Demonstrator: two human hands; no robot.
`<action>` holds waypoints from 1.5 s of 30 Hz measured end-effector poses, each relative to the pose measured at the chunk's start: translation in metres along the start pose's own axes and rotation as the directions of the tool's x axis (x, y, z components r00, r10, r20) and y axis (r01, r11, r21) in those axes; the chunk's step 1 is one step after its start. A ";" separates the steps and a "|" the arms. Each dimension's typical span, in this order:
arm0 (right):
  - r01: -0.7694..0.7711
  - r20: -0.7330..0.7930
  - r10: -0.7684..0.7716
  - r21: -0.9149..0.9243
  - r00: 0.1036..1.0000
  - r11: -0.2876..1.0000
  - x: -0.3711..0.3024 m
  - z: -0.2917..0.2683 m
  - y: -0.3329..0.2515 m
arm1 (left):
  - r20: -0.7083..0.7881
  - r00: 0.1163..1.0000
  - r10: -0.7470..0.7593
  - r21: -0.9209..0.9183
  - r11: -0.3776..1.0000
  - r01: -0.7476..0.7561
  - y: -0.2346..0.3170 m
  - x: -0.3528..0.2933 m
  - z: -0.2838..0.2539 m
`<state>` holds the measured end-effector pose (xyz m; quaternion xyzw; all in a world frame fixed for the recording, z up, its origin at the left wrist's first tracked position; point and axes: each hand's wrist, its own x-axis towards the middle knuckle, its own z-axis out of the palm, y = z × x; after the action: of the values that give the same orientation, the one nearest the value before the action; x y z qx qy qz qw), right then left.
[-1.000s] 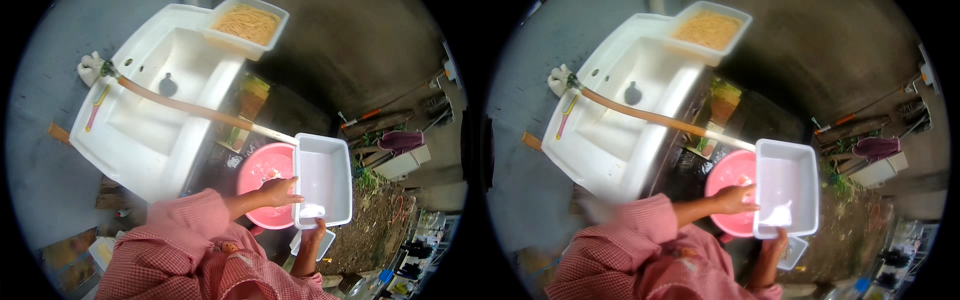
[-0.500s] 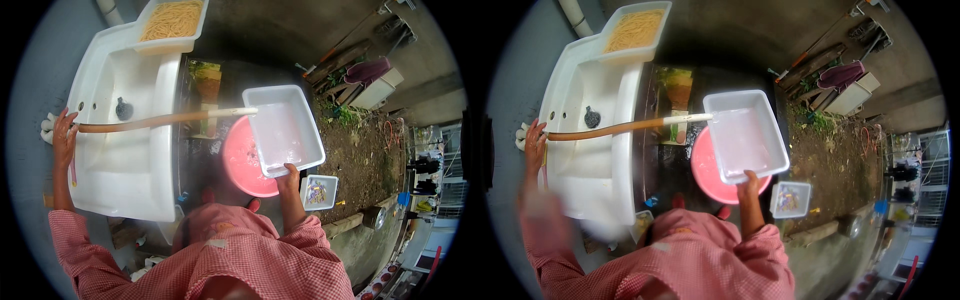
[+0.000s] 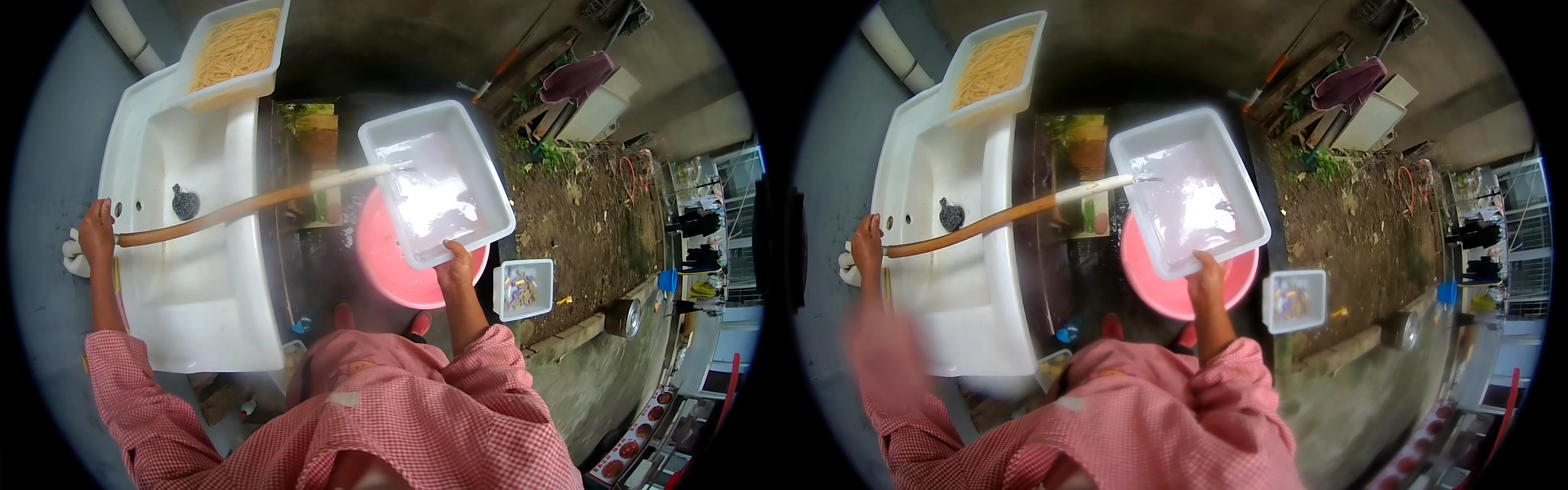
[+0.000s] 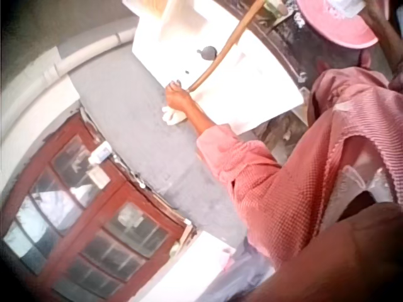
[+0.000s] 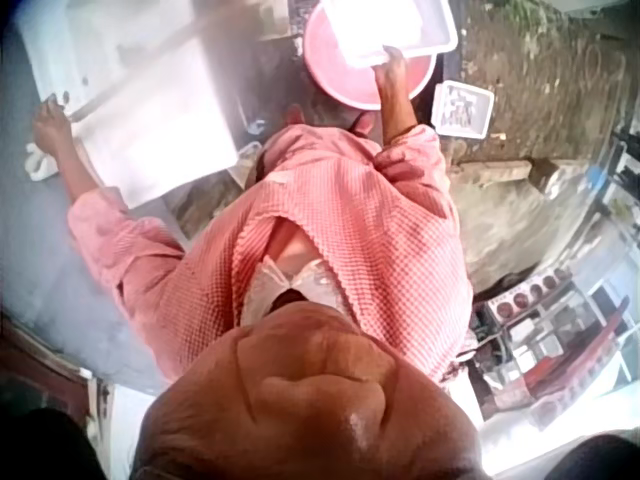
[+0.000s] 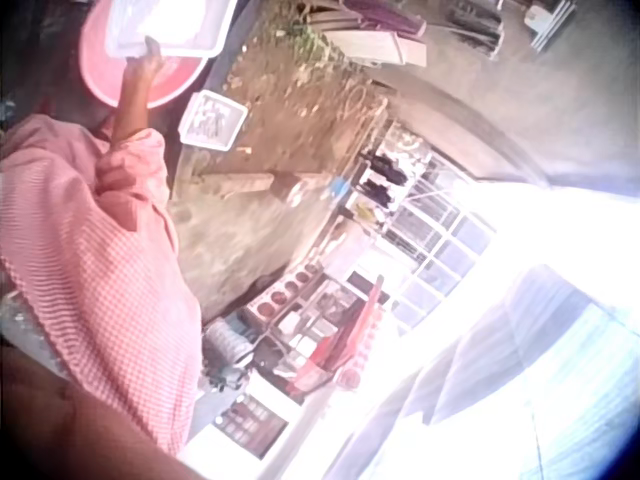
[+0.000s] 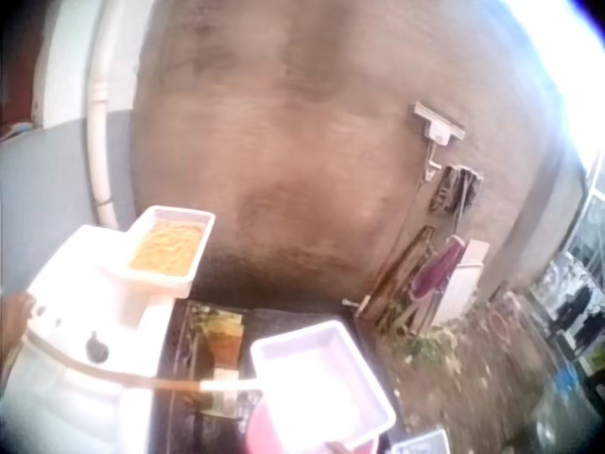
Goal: The person washes a white plastic container in a pink basin, then rinses it under a tap. They proceed to wash purple and yellow vegetables in a separate container, rinsing them thoroughly before placing them on a metal table. Finally, they wash white blocky food items in a container and rinse them under the tap.
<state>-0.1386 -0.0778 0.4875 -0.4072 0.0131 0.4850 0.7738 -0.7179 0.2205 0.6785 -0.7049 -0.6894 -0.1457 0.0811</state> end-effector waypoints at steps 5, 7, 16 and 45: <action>0.074 -0.042 -0.080 -0.116 0.996 0.991 0.000 -0.004 0.002 | 0.050 0.979 -0.199 0.081 0.978 0.195 0.020 -0.003 -0.010; 0.063 -0.076 -0.073 -0.131 0.994 0.989 -0.004 0.010 -0.009 | -0.269 0.922 0.279 0.293 0.935 -0.198 0.039 -0.020 -0.016; -0.180 -0.075 0.180 0.003 0.981 0.984 0.041 -0.015 0.007 | 0.329 0.745 0.581 -0.382 0.803 -0.457 0.227 -0.191 0.025; -0.057 0.060 0.062 -0.092 0.996 0.994 0.180 -0.035 -0.041 | 0.295 0.822 0.487 -0.202 0.873 -0.444 0.244 -0.196 0.043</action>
<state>0.0011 0.0250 0.4140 -0.4257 -0.0208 0.5205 0.7399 -0.4724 0.0393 0.5970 -0.8698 -0.4892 -0.0416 -0.0490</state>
